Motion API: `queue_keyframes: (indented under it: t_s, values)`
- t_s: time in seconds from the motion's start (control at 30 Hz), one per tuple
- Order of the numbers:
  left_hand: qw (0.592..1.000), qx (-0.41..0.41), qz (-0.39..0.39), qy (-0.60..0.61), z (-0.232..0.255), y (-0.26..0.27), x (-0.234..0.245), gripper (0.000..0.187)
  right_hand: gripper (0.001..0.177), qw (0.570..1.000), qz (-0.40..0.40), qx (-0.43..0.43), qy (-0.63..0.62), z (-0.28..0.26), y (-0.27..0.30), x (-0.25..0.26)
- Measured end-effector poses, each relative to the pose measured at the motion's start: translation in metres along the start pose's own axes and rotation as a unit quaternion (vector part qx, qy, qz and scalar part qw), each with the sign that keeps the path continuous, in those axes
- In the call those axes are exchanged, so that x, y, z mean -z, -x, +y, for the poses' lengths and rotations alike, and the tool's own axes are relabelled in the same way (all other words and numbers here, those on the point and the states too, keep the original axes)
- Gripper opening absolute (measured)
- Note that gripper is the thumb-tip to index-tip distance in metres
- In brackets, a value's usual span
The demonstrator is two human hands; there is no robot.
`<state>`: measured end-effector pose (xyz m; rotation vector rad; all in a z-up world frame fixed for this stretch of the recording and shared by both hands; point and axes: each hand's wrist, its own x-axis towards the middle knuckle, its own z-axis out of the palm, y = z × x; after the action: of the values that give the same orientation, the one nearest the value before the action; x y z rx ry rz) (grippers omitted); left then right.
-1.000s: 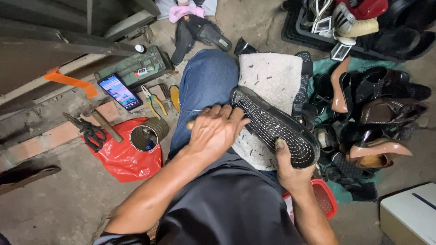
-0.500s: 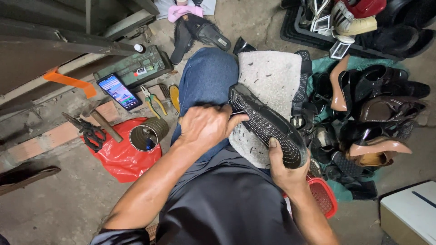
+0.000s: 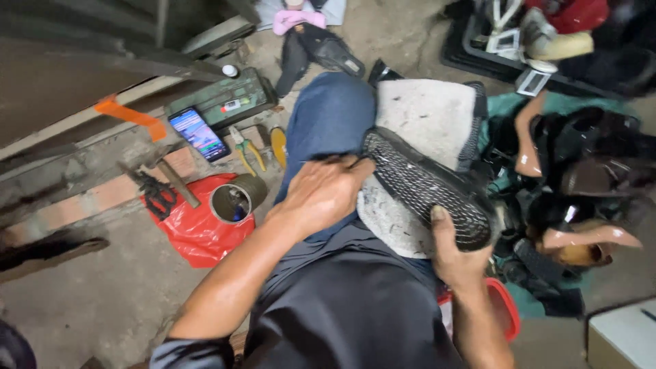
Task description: Hand-stitching the sole of a shoe using an awl and thread
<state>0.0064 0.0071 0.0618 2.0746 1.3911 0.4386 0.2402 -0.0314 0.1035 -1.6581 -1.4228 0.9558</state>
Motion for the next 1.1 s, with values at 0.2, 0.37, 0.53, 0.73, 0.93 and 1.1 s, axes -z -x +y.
queue_keyframes:
  t_s: [0.2,0.37,0.53,0.73,0.93,1.1]
  values:
    - [0.989,0.075,-0.121,0.027,0.027,-0.012,0.037,0.024,0.017,0.998,-0.061,-0.019,0.007,-0.021,0.004,0.01]
    - [0.998,0.023,-0.042,0.029,0.025,-0.004,0.025,0.022,0.015,0.995,-0.065,0.04,0.06,-0.034,0.013,0.01]
    - [1.0,-0.004,0.012,-0.022,0.024,-0.007,-0.005,0.013,0.01,0.979,-0.098,0.112,0.141,-0.042,0.0,0.009]
    - [0.993,-0.036,0.071,-0.085,0.019,-0.007,-0.012,0.015,0.004,0.983,-0.111,0.091,0.113,-0.041,0.0,0.001]
    - [0.997,0.02,0.058,-0.036,0.024,0.002,0.003,0.011,0.012,0.983,-0.11,0.102,0.105,-0.041,0.009,-0.005]
    - [0.975,0.025,0.214,-0.051,-0.013,0.043,0.057,0.028,0.022,0.984,-0.106,0.084,0.112,-0.029,0.011,0.002]
